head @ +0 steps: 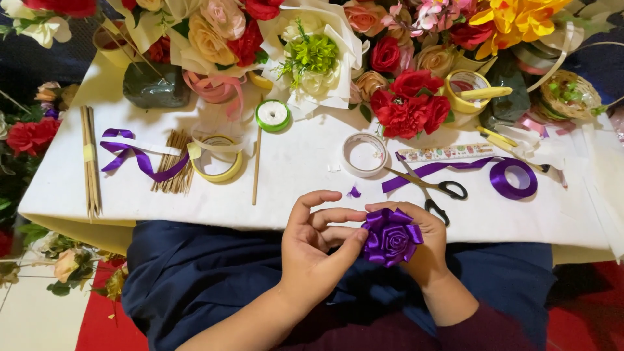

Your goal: The person folds a purple ribbon over a white strip and rolls it into a rose shape. They secure the rolled ribbon with a needle and thread, then trim the excess ribbon with scissors. Finally, they apply glue to the base of the finished ribbon rose.

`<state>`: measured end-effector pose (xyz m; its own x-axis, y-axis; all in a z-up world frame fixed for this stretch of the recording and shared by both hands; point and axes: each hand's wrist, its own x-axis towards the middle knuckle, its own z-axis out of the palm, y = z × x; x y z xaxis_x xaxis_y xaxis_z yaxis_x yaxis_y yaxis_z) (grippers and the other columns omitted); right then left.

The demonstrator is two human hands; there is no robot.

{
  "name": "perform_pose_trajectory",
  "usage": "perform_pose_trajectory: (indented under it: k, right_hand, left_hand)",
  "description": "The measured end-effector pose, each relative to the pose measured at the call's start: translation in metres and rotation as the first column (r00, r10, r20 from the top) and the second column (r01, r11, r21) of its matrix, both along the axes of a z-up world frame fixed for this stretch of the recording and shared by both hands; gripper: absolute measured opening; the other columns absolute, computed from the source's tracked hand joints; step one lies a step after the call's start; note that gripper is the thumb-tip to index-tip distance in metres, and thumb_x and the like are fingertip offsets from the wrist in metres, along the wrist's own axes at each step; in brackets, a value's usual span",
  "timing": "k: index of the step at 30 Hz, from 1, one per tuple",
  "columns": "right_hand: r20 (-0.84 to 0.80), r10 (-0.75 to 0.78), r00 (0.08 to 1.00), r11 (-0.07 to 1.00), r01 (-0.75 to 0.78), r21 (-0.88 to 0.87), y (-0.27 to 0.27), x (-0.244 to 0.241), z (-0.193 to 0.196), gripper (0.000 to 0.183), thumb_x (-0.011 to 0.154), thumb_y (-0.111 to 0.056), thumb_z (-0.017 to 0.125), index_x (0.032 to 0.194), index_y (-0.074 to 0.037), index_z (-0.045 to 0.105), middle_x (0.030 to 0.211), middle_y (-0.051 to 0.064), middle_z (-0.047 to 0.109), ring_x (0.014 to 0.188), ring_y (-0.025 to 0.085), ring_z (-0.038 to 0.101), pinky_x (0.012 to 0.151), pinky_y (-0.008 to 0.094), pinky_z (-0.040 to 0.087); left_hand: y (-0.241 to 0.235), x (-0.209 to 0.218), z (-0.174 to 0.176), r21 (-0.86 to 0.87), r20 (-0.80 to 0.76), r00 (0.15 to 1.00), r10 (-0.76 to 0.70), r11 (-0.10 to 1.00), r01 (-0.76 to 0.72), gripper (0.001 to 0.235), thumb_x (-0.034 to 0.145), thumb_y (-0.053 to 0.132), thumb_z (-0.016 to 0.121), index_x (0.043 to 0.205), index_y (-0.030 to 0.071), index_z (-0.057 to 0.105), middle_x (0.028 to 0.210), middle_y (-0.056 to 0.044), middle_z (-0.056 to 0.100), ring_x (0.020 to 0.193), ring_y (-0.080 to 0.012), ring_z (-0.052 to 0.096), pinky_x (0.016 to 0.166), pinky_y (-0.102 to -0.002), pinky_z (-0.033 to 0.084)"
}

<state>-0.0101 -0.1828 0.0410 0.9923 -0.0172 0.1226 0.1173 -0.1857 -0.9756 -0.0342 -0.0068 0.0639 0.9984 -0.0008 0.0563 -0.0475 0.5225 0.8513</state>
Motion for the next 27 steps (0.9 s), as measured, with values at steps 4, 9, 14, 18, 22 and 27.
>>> perform_pose_trajectory:
  k: [4, 9, 14, 18, 22, 27]
  right_hand:
    - [0.005, 0.013, 1.0, 0.996, -0.013, 0.086, -0.002, -0.001, -0.007, 0.025, 0.075, -0.011, 0.082, 0.099, -0.003, 0.078, 0.103, 0.013, 0.081, 0.098, 0.023, 0.077, 0.092, 0.033, 0.063]
    - [0.088, 0.056, 0.995, 0.998, -0.058, 0.015, -0.005, 0.0, -0.002, 0.033, 0.077, -0.029, 0.083, 0.1, -0.005, 0.078, 0.105, 0.011, 0.08, 0.101, 0.023, 0.077, 0.093, 0.034, 0.062]
    - [0.042, -0.035, 0.998, 0.944, 0.019, 0.328, -0.028, 0.005, -0.058, 0.025, 0.078, -0.002, 0.08, 0.1, 0.007, 0.073, 0.099, 0.023, 0.077, 0.091, 0.032, 0.075, 0.079, 0.035, 0.063]
    - [0.054, 0.012, 0.998, 0.93, -0.031, 0.366, -0.025, 0.003, -0.056, 0.044, 0.078, -0.021, 0.083, 0.108, 0.01, 0.073, 0.1, 0.019, 0.076, 0.091, 0.027, 0.073, 0.082, 0.034, 0.061]
    - [0.102, 0.049, 0.994, 0.943, -0.08, 0.324, -0.018, -0.001, -0.06, 0.017, 0.08, 0.009, 0.075, 0.095, 0.003, 0.072, 0.085, 0.011, 0.073, 0.081, 0.02, 0.065, 0.076, 0.031, 0.056]
    - [0.184, 0.12, 0.976, 0.936, -0.172, 0.306, -0.003, -0.003, -0.049, 0.043, 0.082, -0.035, 0.083, 0.104, 0.001, 0.074, 0.097, 0.011, 0.076, 0.09, 0.022, 0.073, 0.085, 0.035, 0.062]
  left_hand:
    - [0.004, -0.002, 0.006, 0.031, 0.049, 0.999, -0.021, 0.999, 0.02, 0.056, 0.082, 0.003, 0.08, 0.129, 0.008, 0.049, 0.11, -0.018, 0.076, 0.084, -0.0194, 0.078, 0.077, -0.03, 0.061]
    - [0.004, 0.0, 0.012, 0.078, -0.02, 1.0, 0.012, 0.997, -0.01, 0.059, 0.077, -0.001, 0.083, 0.125, 0.007, 0.05, 0.107, -0.019, 0.078, 0.072, -0.02, 0.078, 0.072, -0.031, 0.066]
    - [0.016, 0.01, -0.002, 0.087, 0.35, 0.935, -0.058, 0.996, 0.029, 0.043, 0.098, 0.01, 0.052, 0.14, 0.003, 0.04, 0.131, -0.027, 0.066, 0.119, -0.0359, 0.068, 0.109, -0.046, 0.054]
    - [0.021, 0.022, 0.005, 0.495, 0.399, 0.886, -0.237, 0.869, 0.009, 0.059, 0.084, 0.012, 0.057, 0.142, 0.002, 0.047, 0.137, -0.017, 0.065, 0.133, -0.0282, 0.062, 0.117, -0.041, 0.046]
    - [-0.004, 0.017, -0.021, 0.577, 0.356, 0.917, -0.181, 0.814, -0.063, 0.053, 0.081, 0.036, 0.083, 0.125, 0.015, 0.062, 0.12, 0.0, 0.071, 0.112, -0.0149, 0.067, 0.126, -0.058, 0.027]
    - [-0.017, 0.015, -0.042, 0.511, 0.31, 0.951, -0.009, 0.845, -0.158, 0.024, 0.078, 0.028, 0.084, 0.094, 0.021, 0.068, 0.084, 0.009, 0.071, 0.079, -0.0054, 0.066, 0.127, -0.055, 0.034]
